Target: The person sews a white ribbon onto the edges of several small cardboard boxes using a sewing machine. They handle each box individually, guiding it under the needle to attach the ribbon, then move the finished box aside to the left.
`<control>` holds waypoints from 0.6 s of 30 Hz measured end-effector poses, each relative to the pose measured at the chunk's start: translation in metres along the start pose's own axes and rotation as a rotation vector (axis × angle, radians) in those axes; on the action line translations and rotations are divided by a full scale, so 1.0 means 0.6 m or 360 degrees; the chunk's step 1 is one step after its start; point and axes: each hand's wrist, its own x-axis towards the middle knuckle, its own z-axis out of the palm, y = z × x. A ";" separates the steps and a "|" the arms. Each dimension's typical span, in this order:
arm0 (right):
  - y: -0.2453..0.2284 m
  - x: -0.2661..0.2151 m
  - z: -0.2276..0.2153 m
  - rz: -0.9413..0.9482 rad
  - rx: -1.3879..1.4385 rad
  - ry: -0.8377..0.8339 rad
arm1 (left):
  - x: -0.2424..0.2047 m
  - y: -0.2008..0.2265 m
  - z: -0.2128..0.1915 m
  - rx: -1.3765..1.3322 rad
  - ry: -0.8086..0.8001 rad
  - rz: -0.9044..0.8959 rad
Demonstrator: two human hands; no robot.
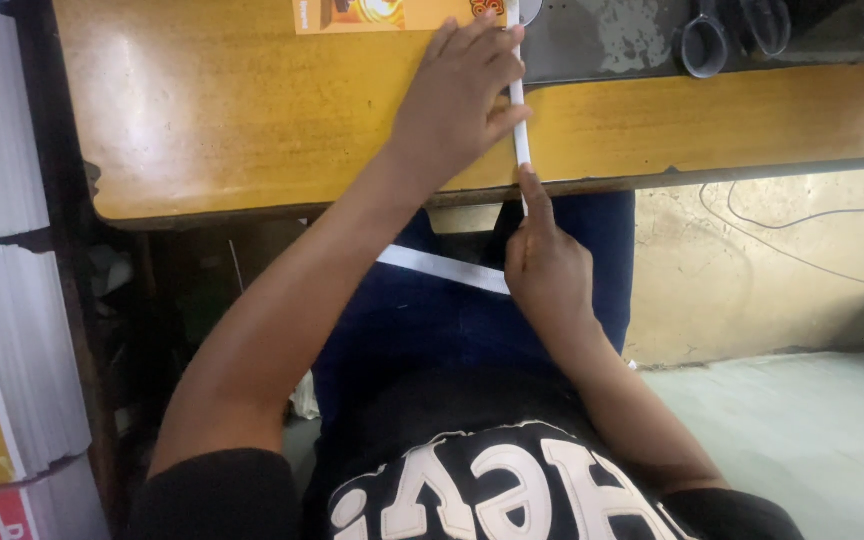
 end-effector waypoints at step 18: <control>0.013 -0.041 -0.002 0.0044 0.0075 -0.0023 | -0.057 0.096 -0.005 0.0234 -0.0126 -0.0154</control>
